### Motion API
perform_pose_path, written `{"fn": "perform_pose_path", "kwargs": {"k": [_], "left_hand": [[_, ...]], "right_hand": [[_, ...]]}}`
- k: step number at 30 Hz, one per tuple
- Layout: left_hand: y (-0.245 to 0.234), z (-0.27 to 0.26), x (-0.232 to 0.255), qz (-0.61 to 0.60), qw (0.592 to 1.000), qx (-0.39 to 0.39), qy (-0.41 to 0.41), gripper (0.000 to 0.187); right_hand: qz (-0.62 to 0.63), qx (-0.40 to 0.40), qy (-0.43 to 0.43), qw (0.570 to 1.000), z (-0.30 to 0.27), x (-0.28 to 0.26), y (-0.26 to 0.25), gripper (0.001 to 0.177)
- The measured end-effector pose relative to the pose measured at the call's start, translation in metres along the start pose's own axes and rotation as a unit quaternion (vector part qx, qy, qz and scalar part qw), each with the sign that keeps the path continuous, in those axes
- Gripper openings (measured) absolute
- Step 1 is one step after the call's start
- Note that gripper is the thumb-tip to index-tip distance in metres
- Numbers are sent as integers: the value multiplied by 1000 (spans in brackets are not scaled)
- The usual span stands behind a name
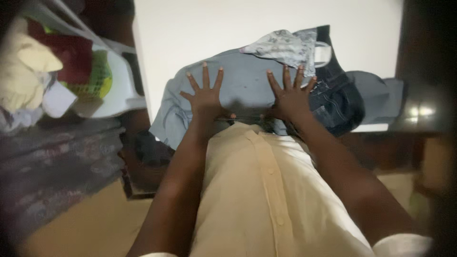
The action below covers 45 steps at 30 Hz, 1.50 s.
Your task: The person folds a pair of gray pants by smoothing the fabric, aligning the legs, and folding the garment multiple times on a white table.
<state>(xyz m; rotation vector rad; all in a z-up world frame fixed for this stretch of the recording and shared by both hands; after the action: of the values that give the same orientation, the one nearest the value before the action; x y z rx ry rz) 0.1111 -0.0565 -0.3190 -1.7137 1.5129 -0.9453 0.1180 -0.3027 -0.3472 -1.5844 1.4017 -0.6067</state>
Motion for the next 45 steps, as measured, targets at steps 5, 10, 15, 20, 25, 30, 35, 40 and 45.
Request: {"fn": "perform_pose_path", "kwargs": {"k": [5,10,15,20,25,30,35,40,45], "left_hand": [[0,-32,-14,-22,972,213,96,129],[15,-79,-70,-40,970,238,-10,110],[41,-138,-151,-148,924,279,-216,110],[82,-156,-177,-180,915,286,-219,73],[78,-135,-169,-241,901,260,-250,45],[36,-126,-161,-281,901,220,-246,69],[11,-115,-166,-312,894,274,-166,32],[-47,-119,-166,-264,854,388,-225,9],[-119,-133,-139,-212,802,554,-66,23]], "right_hand": [[-2,-70,32,997,7,0,0,150],[7,-33,10,999,7,5,3,148],[57,13,11,998,12,22,11,125],[117,342,83,929,-19,83,-8,81],[125,324,157,925,-8,105,-12,75],[85,282,138,946,3,103,-17,42],[157,244,190,938,-8,108,-22,69],[220,169,219,935,7,150,2,50],[251,337,96,902,-30,250,-51,57]]}}
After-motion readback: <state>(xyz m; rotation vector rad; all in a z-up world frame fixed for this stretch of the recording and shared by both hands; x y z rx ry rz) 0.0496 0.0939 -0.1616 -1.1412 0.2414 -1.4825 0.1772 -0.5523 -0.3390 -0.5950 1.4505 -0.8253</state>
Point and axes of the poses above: each hand's wrist, its own z-axis towards the middle knuckle, its own y-axis out of the palm, x = y × z, the point moved 6 cm from there along z, towards the middle knuckle, and after that the axes turned 2 degrees about z, right-handed, at the moved point
